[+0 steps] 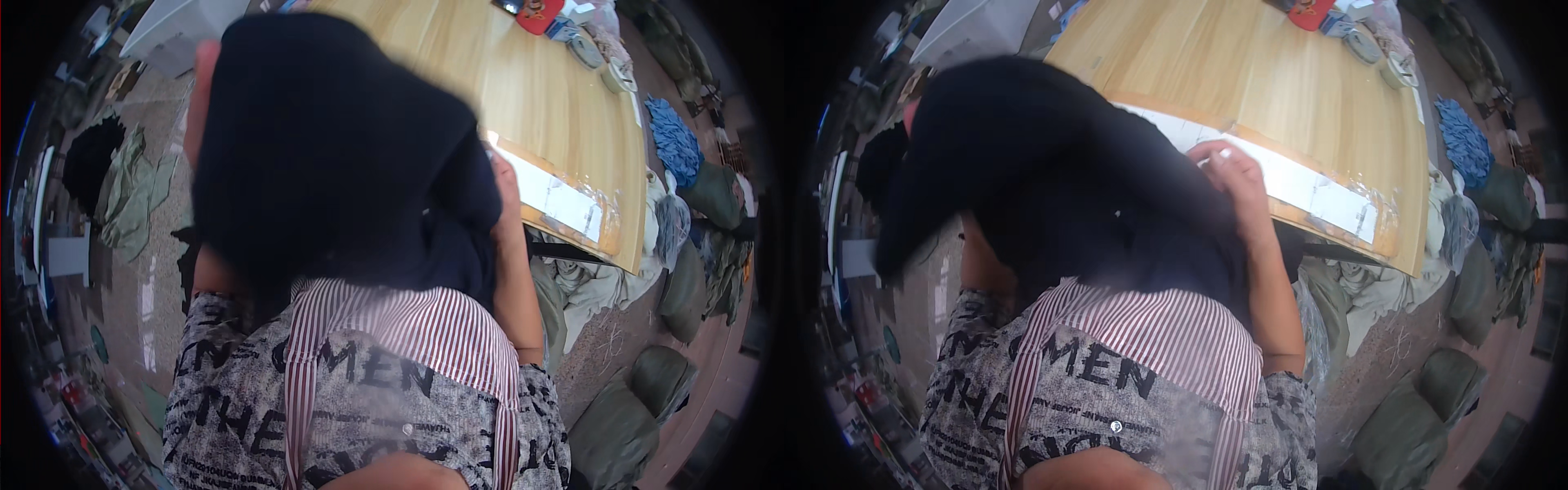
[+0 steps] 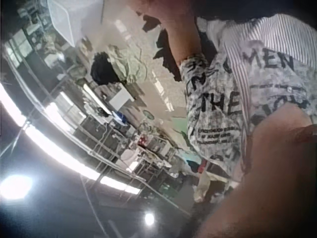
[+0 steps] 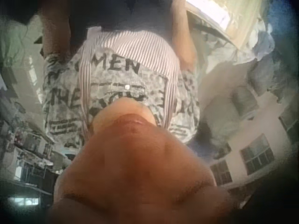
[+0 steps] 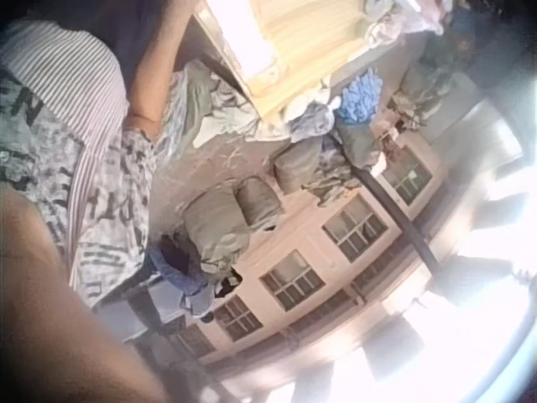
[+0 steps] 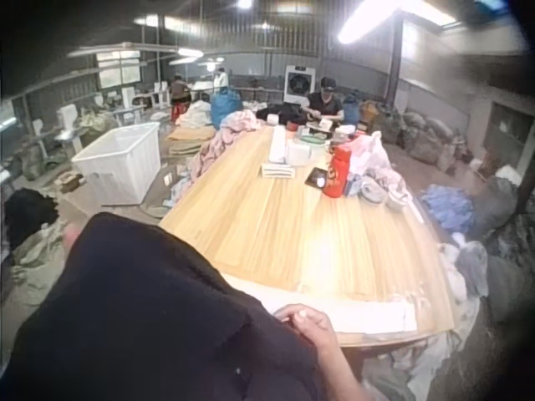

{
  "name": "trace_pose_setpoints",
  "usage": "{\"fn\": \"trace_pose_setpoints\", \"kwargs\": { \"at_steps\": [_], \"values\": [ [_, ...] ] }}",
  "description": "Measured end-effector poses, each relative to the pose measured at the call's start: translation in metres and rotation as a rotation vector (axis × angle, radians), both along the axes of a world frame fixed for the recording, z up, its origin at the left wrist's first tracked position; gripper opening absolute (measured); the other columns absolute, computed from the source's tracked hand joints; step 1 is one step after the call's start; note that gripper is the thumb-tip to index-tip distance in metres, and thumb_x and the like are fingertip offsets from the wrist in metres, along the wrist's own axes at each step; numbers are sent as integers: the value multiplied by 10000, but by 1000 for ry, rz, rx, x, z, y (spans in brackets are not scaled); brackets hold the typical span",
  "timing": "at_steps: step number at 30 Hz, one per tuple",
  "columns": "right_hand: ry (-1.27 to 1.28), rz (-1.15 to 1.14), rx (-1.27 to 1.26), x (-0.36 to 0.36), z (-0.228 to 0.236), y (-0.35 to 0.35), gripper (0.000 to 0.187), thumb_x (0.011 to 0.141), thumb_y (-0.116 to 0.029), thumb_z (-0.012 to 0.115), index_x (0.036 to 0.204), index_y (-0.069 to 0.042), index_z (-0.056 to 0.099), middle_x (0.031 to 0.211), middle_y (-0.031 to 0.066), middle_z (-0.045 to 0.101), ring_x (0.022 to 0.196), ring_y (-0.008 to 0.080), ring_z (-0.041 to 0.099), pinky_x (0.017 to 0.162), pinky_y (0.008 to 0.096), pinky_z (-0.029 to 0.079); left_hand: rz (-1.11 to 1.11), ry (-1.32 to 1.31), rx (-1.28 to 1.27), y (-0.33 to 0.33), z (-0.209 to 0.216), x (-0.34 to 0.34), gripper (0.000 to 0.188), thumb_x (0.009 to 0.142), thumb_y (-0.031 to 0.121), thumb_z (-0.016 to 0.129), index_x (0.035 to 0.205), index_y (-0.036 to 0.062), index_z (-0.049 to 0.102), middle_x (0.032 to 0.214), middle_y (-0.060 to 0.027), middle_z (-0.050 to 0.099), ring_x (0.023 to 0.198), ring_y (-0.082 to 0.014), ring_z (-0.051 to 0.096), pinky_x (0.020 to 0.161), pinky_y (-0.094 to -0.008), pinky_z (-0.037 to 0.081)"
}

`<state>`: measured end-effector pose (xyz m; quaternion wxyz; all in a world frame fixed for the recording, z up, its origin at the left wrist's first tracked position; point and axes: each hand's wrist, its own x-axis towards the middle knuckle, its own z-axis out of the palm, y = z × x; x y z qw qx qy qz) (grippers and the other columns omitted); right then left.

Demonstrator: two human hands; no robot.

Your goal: Marking specific points on black garments using a white marker and a transparent guide template.

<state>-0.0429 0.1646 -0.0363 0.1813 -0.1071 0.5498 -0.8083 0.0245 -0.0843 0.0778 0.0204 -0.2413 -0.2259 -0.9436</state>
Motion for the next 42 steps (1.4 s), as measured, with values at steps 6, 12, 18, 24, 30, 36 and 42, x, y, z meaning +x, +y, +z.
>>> {"fn": "trace_pose_setpoints", "kwargs": {
  "at_steps": [6,12,18,24,30,36,42],
  "values": [
    [100,-62,36,12,-18,70,162,926,-194,575,905,-38,614,707,-2,551,553,39,432,486,181,335,-361,-206,197,39,-49,-122,270,985,260,470,924,13,559,1101,-191,626,1167,-345,526,1033,-481,389],
    [-48,-711,113,15,-39,129,157,912,-186,596,837,-51,624,669,-14,545,524,26,407,449,192,301,6,-847,-158,13,-138,-123,212,946,206,511,781,80,468,708,-48,489,659,-206,490,659,-352,440],
    [189,-486,671,-29,-49,75,304,877,-267,628,1016,2,660,829,122,684,762,192,641,708,314,487,633,-110,-926,87,-86,-83,63,907,38,557,967,18,563,851,-68,610,785,-133,587,738,-260,484],
    [298,-298,1033,-44,-31,19,288,814,-293,675,892,-18,650,882,176,670,805,348,645,729,427,493,378,73,-1185,96,-68,-91,136,908,-16,555,1029,-17,617,990,-81,651,933,-132,623,838,-252,485],
    [1105,-682,563,-13,36,-30,204,658,24,641,827,-86,611,793,67,588,654,262,604,557,356,476,604,215,-1127,67,-24,-55,147,939,37,519,1012,-51,612,994,-117,652,938,-176,624,873,-295,485],
    [1311,-388,552,44,10,-80,102,691,-141,610,769,-107,552,733,36,481,591,183,569,513,327,463,302,297,-1361,23,-39,-29,166,888,114,611,970,-29,592,857,-105,630,814,-186,607,740,-291,478],
    [1264,-31,538,62,-21,-93,160,697,-95,620,855,-105,599,776,45,510,592,213,554,499,328,452,384,-357,-1508,-8,-130,-12,264,898,204,644,1046,-9,598,812,-52,600,696,-72,538,616,-222,443]
  ]
}}
